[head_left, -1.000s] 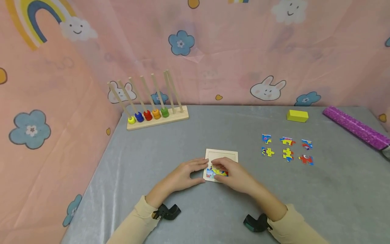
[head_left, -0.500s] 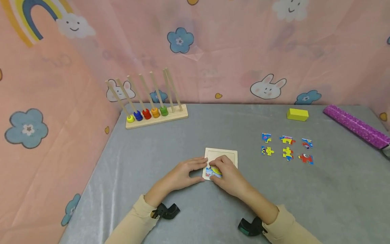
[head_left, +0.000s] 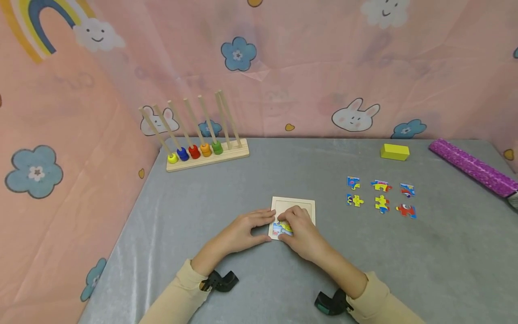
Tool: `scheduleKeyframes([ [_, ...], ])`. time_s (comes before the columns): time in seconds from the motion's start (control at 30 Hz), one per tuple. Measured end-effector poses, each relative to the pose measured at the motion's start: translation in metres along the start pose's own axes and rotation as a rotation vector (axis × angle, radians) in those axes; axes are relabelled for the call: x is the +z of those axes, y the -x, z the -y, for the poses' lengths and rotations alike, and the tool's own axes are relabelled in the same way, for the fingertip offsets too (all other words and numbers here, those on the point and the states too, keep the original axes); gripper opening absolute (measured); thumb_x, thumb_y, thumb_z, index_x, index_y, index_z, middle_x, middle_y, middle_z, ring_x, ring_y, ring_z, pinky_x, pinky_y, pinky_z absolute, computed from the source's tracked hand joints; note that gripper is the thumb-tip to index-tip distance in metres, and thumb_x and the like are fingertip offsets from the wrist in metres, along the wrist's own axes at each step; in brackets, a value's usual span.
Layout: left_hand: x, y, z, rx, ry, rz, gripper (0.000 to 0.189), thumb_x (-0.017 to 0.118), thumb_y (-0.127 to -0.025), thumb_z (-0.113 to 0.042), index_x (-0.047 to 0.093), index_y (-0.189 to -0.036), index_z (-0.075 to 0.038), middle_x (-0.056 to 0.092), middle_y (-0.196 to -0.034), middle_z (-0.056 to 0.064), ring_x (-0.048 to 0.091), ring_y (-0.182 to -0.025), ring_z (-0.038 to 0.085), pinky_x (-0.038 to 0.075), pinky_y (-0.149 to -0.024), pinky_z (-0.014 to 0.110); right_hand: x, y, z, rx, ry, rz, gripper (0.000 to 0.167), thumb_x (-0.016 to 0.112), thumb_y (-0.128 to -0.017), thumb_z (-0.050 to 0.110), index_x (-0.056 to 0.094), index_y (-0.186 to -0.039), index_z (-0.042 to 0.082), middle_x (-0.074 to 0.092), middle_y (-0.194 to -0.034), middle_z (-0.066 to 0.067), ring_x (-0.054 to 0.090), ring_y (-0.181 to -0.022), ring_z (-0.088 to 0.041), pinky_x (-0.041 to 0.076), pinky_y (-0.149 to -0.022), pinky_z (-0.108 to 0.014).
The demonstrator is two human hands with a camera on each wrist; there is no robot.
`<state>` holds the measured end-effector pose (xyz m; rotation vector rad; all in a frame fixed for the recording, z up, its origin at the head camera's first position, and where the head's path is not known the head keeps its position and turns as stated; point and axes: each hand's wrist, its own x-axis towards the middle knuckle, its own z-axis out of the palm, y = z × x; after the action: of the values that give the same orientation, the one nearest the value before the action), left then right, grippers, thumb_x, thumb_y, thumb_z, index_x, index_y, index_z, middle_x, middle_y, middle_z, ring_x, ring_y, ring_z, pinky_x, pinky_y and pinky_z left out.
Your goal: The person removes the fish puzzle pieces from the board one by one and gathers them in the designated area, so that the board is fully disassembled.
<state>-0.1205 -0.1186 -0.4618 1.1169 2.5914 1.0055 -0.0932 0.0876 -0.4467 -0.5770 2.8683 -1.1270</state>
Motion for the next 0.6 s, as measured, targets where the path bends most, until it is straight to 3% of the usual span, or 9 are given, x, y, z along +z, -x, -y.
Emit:
scheduleKeyframes([
  [0.4, 0.0005, 0.0004, -0.0001, -0.014, 0.018, 0.004, 0.052, 0.072, -0.085, -0.022, 0.056, -0.131, -0.003, 0.049, -0.142, 0.006, 0.041, -0.135, 0.022, 0.037, -0.109, 0.039, -0.0009, -0.0001, 0.0018, 0.031, -0.027, 0.037, 0.035, 0.077, -0.074, 0.002, 0.06, -0.105, 0.003, 0.055, -0.097, -0.004, 0.051, -0.089, -0.016, 0.046, -0.08, -0.034],
  [0.6, 0.0009, 0.0, 0.0001, -0.004, 0.014, -0.005, 0.052, 0.072, -0.085, -0.022, 0.056, -0.131, -0.004, 0.05, -0.142, 0.006, 0.042, -0.135, 0.022, 0.038, -0.108, 0.039, 0.0014, 0.0002, 0.0013, 0.022, -0.038, 0.006, 0.036, 0.078, -0.073, 0.0, 0.059, -0.104, 0.003, 0.056, -0.093, -0.002, 0.05, -0.085, -0.013, 0.046, -0.076, -0.032],
])
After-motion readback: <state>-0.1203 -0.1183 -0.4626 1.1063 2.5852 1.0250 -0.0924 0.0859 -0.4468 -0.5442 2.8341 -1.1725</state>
